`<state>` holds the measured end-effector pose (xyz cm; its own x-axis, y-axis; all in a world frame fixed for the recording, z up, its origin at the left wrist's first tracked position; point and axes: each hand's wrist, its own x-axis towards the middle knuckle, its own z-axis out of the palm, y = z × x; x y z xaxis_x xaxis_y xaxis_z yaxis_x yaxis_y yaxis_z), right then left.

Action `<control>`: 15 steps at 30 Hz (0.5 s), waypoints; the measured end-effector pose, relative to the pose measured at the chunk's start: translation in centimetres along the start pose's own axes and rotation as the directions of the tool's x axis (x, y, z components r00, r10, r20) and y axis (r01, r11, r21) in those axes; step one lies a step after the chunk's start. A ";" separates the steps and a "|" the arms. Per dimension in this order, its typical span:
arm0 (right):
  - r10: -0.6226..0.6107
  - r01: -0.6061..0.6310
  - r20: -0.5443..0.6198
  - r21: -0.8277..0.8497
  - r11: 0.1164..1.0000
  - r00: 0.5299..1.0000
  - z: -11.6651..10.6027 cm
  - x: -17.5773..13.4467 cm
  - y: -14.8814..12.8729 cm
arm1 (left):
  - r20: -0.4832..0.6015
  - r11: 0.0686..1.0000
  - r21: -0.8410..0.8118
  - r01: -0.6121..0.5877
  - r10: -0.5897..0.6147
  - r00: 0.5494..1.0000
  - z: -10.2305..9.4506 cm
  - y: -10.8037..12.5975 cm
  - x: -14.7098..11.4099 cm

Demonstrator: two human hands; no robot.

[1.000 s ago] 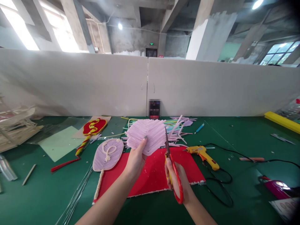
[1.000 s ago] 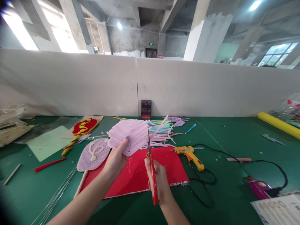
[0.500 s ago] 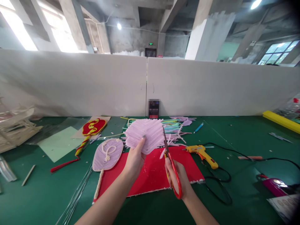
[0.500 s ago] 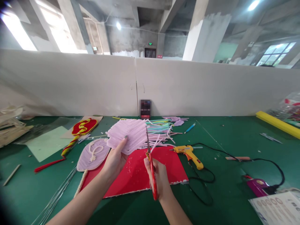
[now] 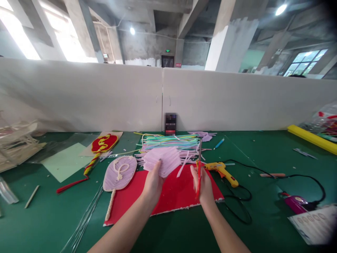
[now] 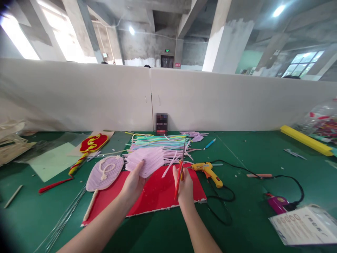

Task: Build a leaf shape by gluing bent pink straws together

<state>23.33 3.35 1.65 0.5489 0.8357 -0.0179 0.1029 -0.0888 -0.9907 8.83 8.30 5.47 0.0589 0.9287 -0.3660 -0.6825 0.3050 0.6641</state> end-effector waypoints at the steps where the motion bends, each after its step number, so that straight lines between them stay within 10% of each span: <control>1: -0.014 0.013 -0.027 -0.045 0.999 1.000 -0.2 0.1 0.1 | -0.039 0.999 0.020 0.048 -0.047 0.998 -0.3 -0.4 -0.2; 15: -0.230 0.253 0.122 -0.636 0.729 0.966 -3.3 0.9 0.4 | 0.007 0.940 0.238 0.242 -0.251 0.968 -5.8 -1.1 -2.9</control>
<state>26.58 2.28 1.66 0.4055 0.8933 0.1938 0.7420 -0.1978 -0.6406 5.21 4.07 1.97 0.2331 0.8237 -0.5168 -0.4541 0.5622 0.6912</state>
